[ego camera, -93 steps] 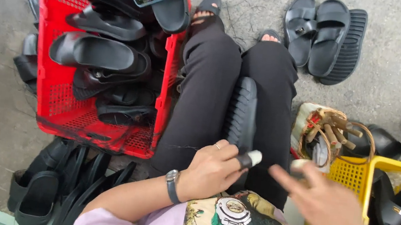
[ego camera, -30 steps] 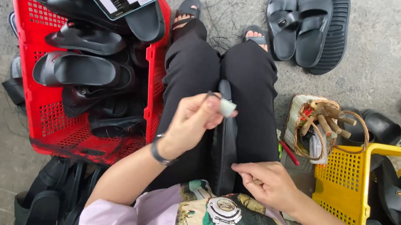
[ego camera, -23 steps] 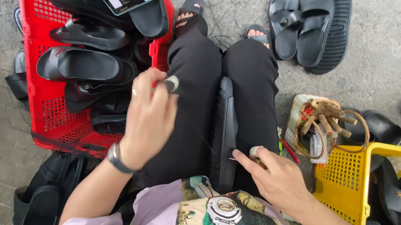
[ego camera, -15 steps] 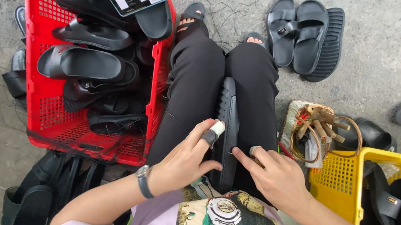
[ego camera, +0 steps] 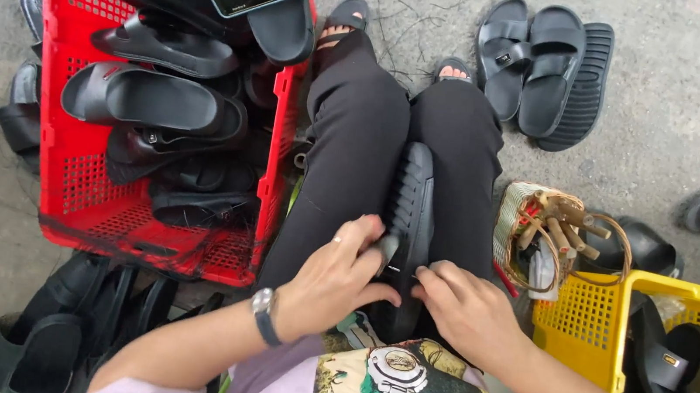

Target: Hand-stitching the sole of a black sandal using a needle and thread while sitting on the ground.

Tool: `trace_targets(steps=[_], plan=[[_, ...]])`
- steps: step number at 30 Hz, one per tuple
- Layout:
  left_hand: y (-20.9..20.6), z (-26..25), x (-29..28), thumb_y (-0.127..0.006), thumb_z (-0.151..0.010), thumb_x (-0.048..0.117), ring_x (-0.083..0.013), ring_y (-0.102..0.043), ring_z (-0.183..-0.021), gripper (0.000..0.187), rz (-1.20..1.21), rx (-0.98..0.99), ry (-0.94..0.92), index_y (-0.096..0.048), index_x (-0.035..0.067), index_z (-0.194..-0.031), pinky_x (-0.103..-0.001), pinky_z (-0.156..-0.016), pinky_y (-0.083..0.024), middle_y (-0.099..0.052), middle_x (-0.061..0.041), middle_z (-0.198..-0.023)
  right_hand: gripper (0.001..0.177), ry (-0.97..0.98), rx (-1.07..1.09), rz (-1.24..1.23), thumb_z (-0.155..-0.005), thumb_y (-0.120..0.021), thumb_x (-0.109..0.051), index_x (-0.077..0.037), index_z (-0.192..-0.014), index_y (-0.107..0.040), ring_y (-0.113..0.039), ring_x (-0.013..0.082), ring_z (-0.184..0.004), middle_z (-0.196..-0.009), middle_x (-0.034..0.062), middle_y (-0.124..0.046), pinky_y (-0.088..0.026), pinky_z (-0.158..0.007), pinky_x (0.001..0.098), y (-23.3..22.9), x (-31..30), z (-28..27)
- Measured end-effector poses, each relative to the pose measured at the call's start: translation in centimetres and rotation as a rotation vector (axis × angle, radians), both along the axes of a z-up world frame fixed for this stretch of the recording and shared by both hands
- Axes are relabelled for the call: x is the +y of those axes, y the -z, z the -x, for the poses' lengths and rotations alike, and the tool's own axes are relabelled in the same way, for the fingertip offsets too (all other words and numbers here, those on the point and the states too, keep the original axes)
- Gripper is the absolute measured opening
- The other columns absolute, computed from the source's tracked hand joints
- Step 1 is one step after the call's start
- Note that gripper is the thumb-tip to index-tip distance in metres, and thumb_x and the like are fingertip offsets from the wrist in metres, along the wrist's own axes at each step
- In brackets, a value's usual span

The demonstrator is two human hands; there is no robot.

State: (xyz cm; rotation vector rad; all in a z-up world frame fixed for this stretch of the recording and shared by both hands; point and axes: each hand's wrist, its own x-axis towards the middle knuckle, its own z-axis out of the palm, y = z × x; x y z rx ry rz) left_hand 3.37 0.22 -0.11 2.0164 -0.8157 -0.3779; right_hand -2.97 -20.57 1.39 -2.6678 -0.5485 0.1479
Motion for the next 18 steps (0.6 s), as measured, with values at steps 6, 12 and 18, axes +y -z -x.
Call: trace_targets(steps=[6, 12, 18], plan=[[-1.9, 0.7, 1.7, -0.073, -0.077, 0.003, -0.0021, -0.046, -0.056, 0.016, 0.420, 0.850, -0.058, -0.065, -0.005, -0.089, -0.014, -0.045, -0.041, -0.060, -0.008, -0.118, 0.046, 0.057, 0.049, -0.194, -0.073, -0.074, -0.008, -0.006, -0.115, -0.055, -0.062, 0.0205, -0.063, -0.095, 0.0061, -0.062, -0.049, -0.053, 0.0309, 1.2, -0.7, 1.4], [0.4, 0.9, 0.1, -0.064, -0.078, -0.002, -0.0096, -0.055, -0.051, 0.024, 0.135, 0.676, -0.252, -0.053, 0.003, -0.098, -0.023, -0.045, -0.045, -0.060, -0.002, -0.068, 0.040, 0.129, -0.058, -0.226, -0.074, -0.076, -0.010, -0.009, -0.112, -0.063, -0.062, 0.0166, -0.066, -0.095, 0.0041, -0.061, -0.049, -0.056, 0.0290, 0.6, -0.2, 1.2], [-1.7, 0.0, -1.0, -0.065, -0.075, -0.004, -0.0090, -0.046, -0.050, 0.025, 0.162, 0.564, -0.214, -0.055, 0.002, -0.097, -0.023, -0.044, -0.041, -0.054, 0.000, -0.068, 0.054, -0.150, -0.084, 0.349, -0.074, -0.061, -0.020, -0.028, -0.127, -0.059, -0.035, 0.0055, -0.049, -0.070, -0.0047, -0.035, -0.028, -0.035, 0.0199, -2.7, -3.7, 0.9]])
